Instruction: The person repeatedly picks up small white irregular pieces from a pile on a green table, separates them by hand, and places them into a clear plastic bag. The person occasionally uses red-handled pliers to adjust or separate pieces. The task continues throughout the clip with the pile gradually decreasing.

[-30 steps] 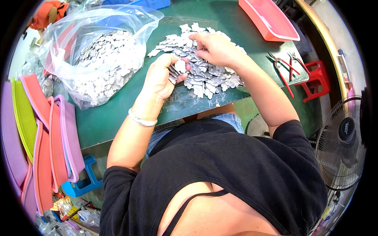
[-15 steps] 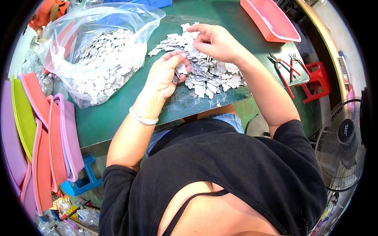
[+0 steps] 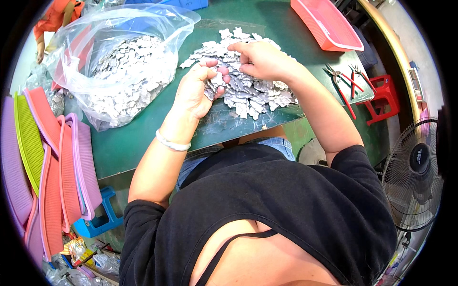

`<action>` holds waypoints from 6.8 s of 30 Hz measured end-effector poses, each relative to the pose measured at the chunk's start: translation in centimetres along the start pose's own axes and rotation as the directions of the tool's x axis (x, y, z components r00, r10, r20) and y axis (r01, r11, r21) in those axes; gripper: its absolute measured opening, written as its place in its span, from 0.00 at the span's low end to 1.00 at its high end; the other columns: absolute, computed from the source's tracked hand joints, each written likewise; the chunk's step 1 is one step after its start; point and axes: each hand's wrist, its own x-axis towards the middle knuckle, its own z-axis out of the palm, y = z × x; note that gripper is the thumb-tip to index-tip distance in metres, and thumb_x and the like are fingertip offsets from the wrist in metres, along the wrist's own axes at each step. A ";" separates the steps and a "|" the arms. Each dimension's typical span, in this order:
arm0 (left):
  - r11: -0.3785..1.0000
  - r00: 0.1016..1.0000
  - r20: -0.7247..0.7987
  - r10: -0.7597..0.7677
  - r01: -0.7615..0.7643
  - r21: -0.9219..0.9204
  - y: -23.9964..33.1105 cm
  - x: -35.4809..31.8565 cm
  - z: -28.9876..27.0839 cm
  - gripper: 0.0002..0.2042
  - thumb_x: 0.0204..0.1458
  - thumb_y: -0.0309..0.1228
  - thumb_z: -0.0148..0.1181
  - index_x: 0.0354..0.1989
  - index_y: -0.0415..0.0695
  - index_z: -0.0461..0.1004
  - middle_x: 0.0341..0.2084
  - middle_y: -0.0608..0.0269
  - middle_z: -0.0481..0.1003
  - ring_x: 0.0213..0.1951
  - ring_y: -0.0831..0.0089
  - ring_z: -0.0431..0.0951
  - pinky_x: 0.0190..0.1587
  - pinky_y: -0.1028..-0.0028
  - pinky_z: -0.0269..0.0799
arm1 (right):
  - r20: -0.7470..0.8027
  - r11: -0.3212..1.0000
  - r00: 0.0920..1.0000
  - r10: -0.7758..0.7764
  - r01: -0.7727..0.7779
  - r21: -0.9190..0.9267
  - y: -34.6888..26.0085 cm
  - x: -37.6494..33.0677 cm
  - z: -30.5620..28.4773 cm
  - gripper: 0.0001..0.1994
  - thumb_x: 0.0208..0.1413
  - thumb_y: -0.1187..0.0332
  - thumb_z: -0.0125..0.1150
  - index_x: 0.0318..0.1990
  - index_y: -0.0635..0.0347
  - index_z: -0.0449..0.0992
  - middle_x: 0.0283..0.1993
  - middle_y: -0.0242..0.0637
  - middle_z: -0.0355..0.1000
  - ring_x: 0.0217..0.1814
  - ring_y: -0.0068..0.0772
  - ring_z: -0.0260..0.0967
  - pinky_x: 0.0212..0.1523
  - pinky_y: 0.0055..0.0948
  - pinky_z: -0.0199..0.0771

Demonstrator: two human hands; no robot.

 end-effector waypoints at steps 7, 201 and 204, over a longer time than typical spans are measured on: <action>0.997 0.998 -0.016 -0.064 0.065 0.042 -0.1 0.3 -0.1 0.11 0.50 0.29 0.52 0.40 0.38 0.67 0.24 0.61 0.70 0.25 0.73 0.72 0.20 0.82 0.66 | -0.031 0.890 0.993 0.112 -0.086 0.447 0.3 0.0 0.0 0.24 0.42 0.80 0.55 0.51 0.61 0.65 0.23 0.29 0.66 0.24 0.20 0.63 0.28 0.21 0.65; 0.969 0.978 0.010 0.206 -0.206 0.139 0.1 -4.2 -1.6 0.11 0.47 0.22 0.56 0.40 0.40 0.68 0.28 0.65 0.70 0.26 0.79 0.70 0.29 0.82 0.66 | 0.108 0.286 0.950 0.294 -0.195 0.938 -6.7 -2.4 1.9 0.22 0.47 0.75 0.57 0.52 0.66 0.62 0.28 0.28 0.67 0.26 0.17 0.64 0.27 0.16 0.65; 0.984 0.985 -0.015 0.171 -0.170 0.056 0.2 -4.2 -1.1 0.10 0.47 0.24 0.58 0.38 0.40 0.68 0.28 0.66 0.71 0.27 0.79 0.71 0.28 0.83 0.66 | 0.108 0.285 0.942 0.318 -0.204 0.936 -6.6 -2.2 1.9 0.22 0.47 0.76 0.57 0.52 0.65 0.62 0.28 0.28 0.67 0.26 0.18 0.64 0.28 0.17 0.65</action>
